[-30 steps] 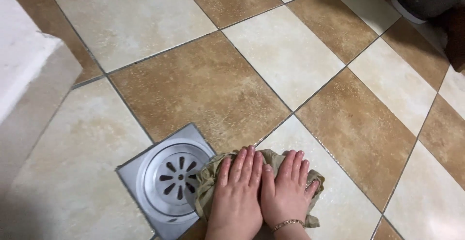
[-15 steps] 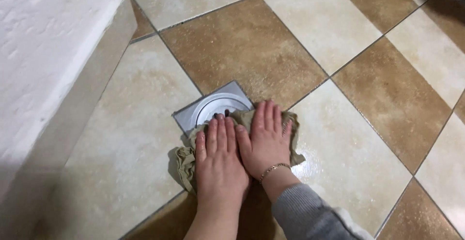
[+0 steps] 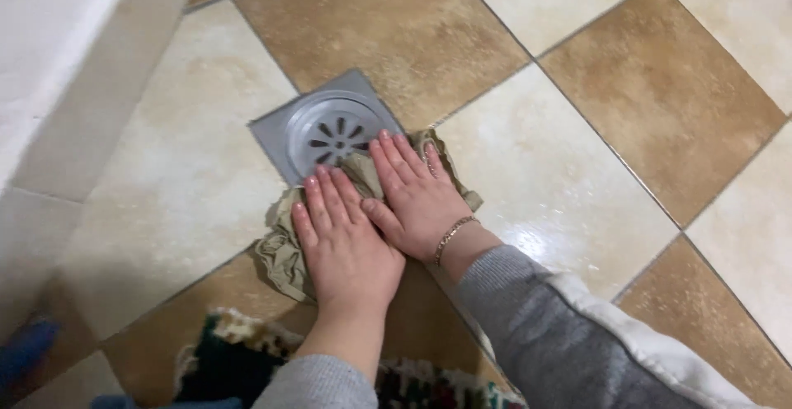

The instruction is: The person scrubs a tiled floor with a pink brush and soapy water from a blue bucket. They then wipe the floor with a beige cloth and finally dry it with a blue cloth.

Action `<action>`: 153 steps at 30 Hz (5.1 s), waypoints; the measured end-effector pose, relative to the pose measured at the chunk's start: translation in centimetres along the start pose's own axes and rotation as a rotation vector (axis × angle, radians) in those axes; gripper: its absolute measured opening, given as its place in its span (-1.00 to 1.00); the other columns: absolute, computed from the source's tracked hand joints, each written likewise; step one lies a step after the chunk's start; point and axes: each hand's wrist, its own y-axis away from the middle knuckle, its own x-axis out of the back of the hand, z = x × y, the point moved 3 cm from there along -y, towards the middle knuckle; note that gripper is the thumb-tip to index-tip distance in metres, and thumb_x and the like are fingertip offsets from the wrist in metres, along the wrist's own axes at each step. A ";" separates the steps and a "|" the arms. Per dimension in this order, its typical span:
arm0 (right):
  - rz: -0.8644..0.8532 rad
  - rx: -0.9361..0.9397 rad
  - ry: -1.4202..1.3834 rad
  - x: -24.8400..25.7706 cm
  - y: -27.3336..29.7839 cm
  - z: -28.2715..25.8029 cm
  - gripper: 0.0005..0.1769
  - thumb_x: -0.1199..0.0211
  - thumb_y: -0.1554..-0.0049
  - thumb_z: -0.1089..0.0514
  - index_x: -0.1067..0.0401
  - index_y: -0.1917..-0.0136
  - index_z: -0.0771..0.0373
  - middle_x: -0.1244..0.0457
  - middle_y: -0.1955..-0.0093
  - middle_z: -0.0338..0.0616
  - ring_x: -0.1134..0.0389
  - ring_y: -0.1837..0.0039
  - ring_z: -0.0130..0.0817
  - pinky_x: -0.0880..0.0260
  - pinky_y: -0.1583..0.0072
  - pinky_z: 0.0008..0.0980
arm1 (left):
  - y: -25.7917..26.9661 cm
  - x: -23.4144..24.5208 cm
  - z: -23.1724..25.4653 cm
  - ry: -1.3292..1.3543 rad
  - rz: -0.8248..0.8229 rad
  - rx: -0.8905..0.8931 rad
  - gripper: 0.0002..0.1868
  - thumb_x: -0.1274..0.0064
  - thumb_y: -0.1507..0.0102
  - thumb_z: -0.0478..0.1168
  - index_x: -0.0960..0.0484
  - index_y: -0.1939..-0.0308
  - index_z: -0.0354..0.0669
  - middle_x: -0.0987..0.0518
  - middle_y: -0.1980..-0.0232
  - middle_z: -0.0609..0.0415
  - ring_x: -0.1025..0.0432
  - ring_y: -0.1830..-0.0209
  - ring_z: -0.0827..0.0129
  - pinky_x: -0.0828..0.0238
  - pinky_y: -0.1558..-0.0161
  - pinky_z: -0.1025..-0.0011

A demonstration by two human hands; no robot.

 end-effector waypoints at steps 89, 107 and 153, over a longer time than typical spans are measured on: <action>0.220 -0.768 -0.112 2.0 6.4 18.4 -0.02 0.19 -0.24 -0.37 0.24 -0.70 0.22 0.30 -0.75 0.09 0.38 -0.74 0.02 0.43 -0.59 0.22 | -7.4 -2.9 19.0 0.094 -0.222 -0.713 -0.28 0.48 -0.36 -0.02 0.03 -0.62 -0.10 0.05 -0.70 0.04 0.22 -0.69 0.24 0.42 -0.60 0.10; 0.213 0.038 0.025 -2.5 18.8 9.0 -0.05 0.36 -0.32 -0.37 0.27 -0.67 0.38 0.29 -0.73 0.14 0.36 -0.73 -0.03 0.43 -0.60 0.07 | 10.2 -0.4 11.2 -0.136 -0.014 -0.566 0.00 0.38 -0.16 0.15 0.07 -0.58 -0.40 0.13 -0.69 -0.26 0.27 -0.71 0.03 0.49 -0.64 0.05; 0.400 -0.417 0.025 2.4 1.1 20.5 -0.02 0.04 -0.19 -0.19 0.27 -0.68 0.30 0.32 -0.72 0.23 0.31 -0.70 0.18 0.37 -0.56 0.21 | -21.4 -5.1 23.2 0.094 -0.284 -1.402 -0.08 0.26 -0.22 0.25 -0.12 -0.54 -0.23 -0.02 -0.66 -0.05 0.14 -0.65 0.18 0.42 -0.56 0.11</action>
